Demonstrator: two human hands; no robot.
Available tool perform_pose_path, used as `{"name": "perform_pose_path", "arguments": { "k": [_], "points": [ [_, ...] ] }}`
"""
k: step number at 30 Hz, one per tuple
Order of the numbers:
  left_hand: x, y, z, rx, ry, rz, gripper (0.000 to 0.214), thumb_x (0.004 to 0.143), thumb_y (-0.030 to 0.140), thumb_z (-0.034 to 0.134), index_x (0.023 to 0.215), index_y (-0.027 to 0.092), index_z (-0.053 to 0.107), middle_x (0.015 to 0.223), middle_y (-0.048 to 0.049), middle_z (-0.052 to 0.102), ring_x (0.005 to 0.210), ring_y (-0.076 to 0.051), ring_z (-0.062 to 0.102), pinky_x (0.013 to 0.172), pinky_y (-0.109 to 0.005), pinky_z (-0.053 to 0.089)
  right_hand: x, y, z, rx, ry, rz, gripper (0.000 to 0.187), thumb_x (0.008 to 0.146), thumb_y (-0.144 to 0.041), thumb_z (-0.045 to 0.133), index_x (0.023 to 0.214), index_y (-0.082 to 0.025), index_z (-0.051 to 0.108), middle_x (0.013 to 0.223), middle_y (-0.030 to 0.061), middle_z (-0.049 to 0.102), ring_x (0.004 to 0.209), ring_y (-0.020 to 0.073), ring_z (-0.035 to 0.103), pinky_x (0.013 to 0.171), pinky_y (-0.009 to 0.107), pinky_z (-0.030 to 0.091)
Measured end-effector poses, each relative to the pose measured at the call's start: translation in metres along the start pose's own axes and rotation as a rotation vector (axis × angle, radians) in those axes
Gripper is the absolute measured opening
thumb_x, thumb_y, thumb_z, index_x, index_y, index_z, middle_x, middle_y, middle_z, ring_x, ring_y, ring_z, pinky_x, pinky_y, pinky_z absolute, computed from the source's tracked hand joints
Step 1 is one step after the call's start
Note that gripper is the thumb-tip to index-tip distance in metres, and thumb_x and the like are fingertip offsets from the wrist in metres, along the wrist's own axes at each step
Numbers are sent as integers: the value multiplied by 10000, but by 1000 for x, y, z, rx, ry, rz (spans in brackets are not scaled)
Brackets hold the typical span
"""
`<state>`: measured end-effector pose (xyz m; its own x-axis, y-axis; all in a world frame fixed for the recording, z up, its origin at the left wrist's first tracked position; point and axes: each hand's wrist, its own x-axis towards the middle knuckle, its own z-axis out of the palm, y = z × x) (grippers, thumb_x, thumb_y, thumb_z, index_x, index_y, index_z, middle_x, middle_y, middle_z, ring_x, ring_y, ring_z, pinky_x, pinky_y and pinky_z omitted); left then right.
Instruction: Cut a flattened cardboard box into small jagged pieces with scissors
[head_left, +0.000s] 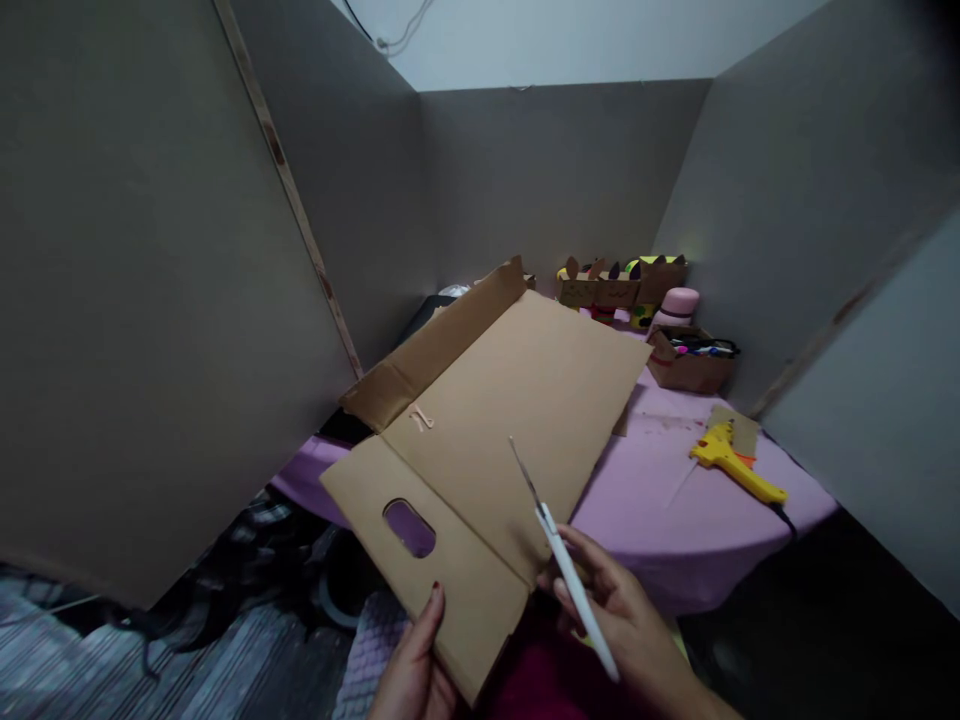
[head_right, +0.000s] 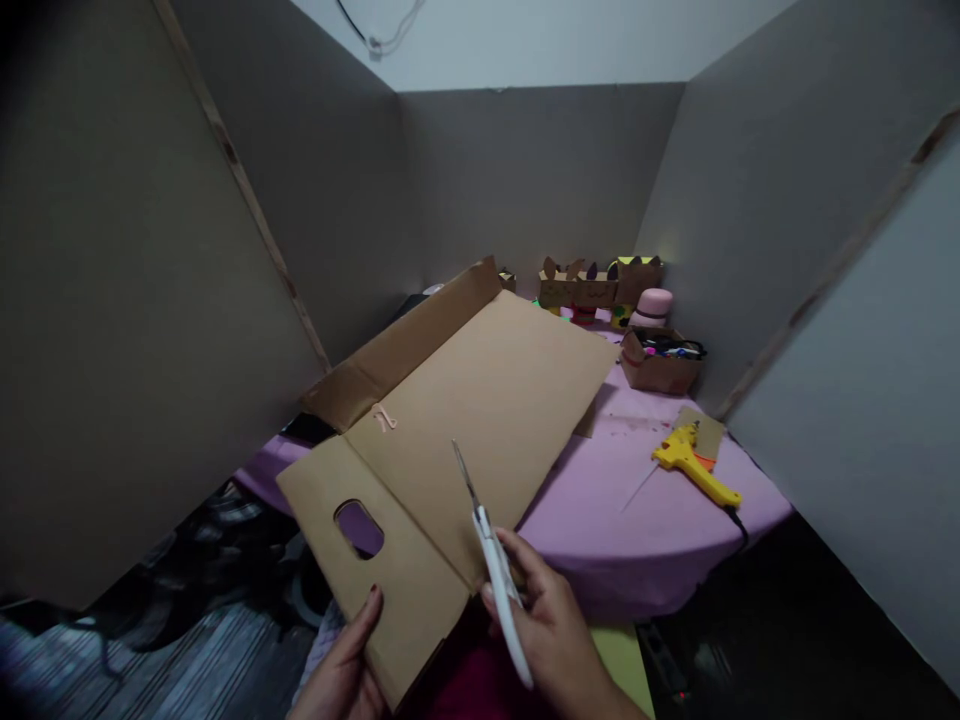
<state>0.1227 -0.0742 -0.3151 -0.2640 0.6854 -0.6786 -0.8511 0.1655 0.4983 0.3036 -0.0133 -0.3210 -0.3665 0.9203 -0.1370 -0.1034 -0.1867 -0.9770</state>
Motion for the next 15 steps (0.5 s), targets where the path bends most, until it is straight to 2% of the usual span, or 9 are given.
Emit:
{"name": "perform_pose_path", "arguments": {
  "k": [4,8,9,11,13,15],
  "points": [
    [-2,0,2,6,0,10,549,789,174,638,1306,119,465,1056,-144,717,1069,-303,613,930,-441,502,8,7,18,-271,30,-121,506,769,-384,651,1226,-180,581,866,59,710,687,192,616,608,269,499],
    [4,-2,0,-8,23,-18,546,797,162,619,1318,131,458,1086,-140,707,1054,-292,624,936,-420,497,10,7,19,-323,53,-133,475,742,-346,674,1183,-179,615,887,64,722,798,234,633,743,306,503],
    [5,-3,-1,-9,31,-28,542,801,169,615,1319,133,459,1083,-140,708,1048,-292,628,933,-423,498,11,7,19,-304,64,-110,473,736,-342,680,1176,-180,612,895,63,717,781,226,634,728,305,507],
    [6,-4,-3,-5,32,-35,560,797,177,620,1329,140,448,1070,-143,713,1034,-297,636,924,-434,501,14,5,20,-204,77,-18,519,720,-360,694,1189,-174,576,841,47,700,646,181,622,598,273,511],
    [6,-4,-4,-3,16,-36,601,786,194,637,1348,156,426,1060,-143,716,1022,-303,642,915,-443,504,17,1,23,-39,58,108,597,706,-416,707,1215,-170,514,717,2,656,474,116,556,424,205,439],
    [5,-6,-4,-5,-8,-36,635,778,239,654,1359,168,410,1058,-145,716,1010,-312,648,903,-449,507,17,-5,29,119,28,194,638,683,-476,727,1195,-177,493,637,-46,593,384,70,503,345,153,360]
  ]
}}
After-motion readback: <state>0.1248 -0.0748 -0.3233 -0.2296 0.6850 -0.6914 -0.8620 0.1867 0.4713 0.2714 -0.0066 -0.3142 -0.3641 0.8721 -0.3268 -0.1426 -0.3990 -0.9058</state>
